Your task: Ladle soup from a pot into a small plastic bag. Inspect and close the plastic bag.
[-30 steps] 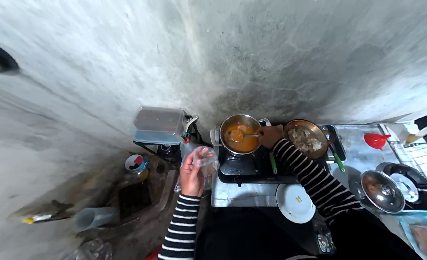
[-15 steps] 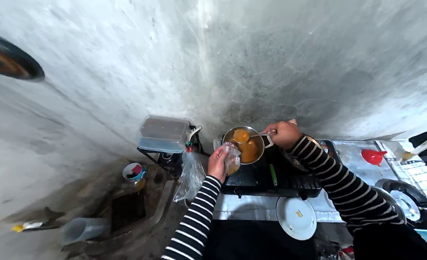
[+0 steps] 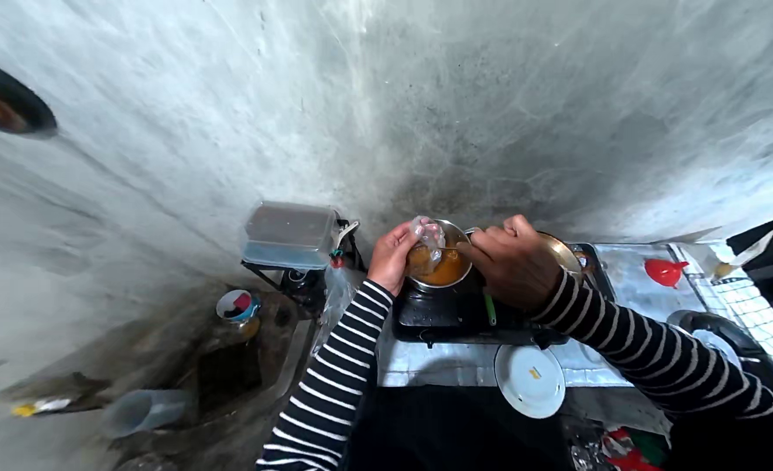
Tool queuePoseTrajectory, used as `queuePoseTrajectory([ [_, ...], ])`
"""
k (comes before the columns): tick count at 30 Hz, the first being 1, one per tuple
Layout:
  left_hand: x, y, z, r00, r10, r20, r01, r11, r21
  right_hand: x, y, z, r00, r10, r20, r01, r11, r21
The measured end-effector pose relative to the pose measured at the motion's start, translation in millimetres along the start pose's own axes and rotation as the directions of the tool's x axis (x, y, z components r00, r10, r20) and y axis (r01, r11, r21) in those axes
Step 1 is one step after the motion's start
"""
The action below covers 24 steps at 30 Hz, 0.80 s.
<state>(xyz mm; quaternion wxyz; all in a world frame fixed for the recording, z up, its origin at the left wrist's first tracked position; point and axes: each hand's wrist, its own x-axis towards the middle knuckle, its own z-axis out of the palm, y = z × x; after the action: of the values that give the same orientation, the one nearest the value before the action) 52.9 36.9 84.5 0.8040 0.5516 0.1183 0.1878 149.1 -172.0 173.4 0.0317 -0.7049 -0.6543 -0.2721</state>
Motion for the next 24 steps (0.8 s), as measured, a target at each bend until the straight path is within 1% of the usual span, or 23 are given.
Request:
queuePoseTrajectory([
  [2,2.9,9.1,0.8,0.998,0.062,0.017,-0.062,0.998,-0.010,0.9,4.5,-9.7,0.996,-0.005,-0.084,-0.001,0.997,-0.076],
  [5,6.0,24.1,7.5,0.992,0.127,0.006,-0.126,0.990,-0.061,1.3,9.8,-10.9,0.986,0.080,-0.150,-0.098,0.988,-0.121],
  [8,2.3,33.3,11.8,0.993,0.117,-0.017,-0.117,0.992,-0.041,-0.1,9.6,-3.8,0.947,0.224,-0.232,-0.242,0.969,-0.049],
  [11,4.6,32.2,13.6,0.985,0.130,-0.115,-0.134,0.991,-0.020,-2.0,8.6,5.2,0.861,0.389,-0.327,-0.389,0.919,0.070],
  [13,13.2,32.5,13.1,0.979,0.136,-0.150,-0.155,0.981,-0.118,-3.6,9.4,12.3,0.787,0.503,-0.356,-0.481,0.863,0.154],
  [15,17.0,34.0,12.7,0.976,0.115,-0.187,-0.150,0.972,-0.181,-5.3,10.9,24.9,0.720,0.604,-0.341,-0.565,0.796,0.219],
  [16,16.9,30.9,9.3,0.972,0.112,-0.206,-0.151,0.971,-0.185,-6.7,10.9,34.9,0.700,0.648,-0.299,-0.603,0.761,0.238],
  [17,15.2,27.1,5.1,0.968,0.115,-0.222,-0.159,0.969,-0.190,-8.7,9.4,46.4,0.696,0.689,-0.202,-0.646,0.724,0.241],
  [18,11.7,24.0,0.8,0.964,0.118,-0.236,-0.166,0.967,-0.191,-10.2,6.6,58.5,0.695,0.718,-0.036,-0.694,0.684,0.226],
  [19,6.3,21.3,-3.2,0.959,0.124,-0.254,-0.174,0.968,-0.182,-9.5,2.6,70.2,0.672,0.718,0.180,-0.741,0.646,0.185],
  [20,-2.0,18.9,-6.9,0.954,0.133,-0.269,-0.180,0.971,-0.160,-7.2,-2.6,83.3,0.615,0.685,0.391,-0.772,0.622,0.126],
  [21,-12.9,17.0,-10.5,0.949,0.141,-0.283,-0.181,0.976,-0.123,-5.9,-8.1,101.4,0.560,0.626,0.543,-0.767,0.639,0.054],
  [22,-23.8,16.2,-14.8,0.945,0.148,-0.293,-0.182,0.979,-0.092,-5.6,-13.4,121.8,0.524,0.562,0.640,-0.732,0.681,0.002],
  [24,-39.3,12.5,-26.5,0.937,0.158,-0.311,-0.204,0.972,-0.119,-4.4,-23.0,151.7,0.465,0.459,0.757,-0.655,0.754,-0.055],
])
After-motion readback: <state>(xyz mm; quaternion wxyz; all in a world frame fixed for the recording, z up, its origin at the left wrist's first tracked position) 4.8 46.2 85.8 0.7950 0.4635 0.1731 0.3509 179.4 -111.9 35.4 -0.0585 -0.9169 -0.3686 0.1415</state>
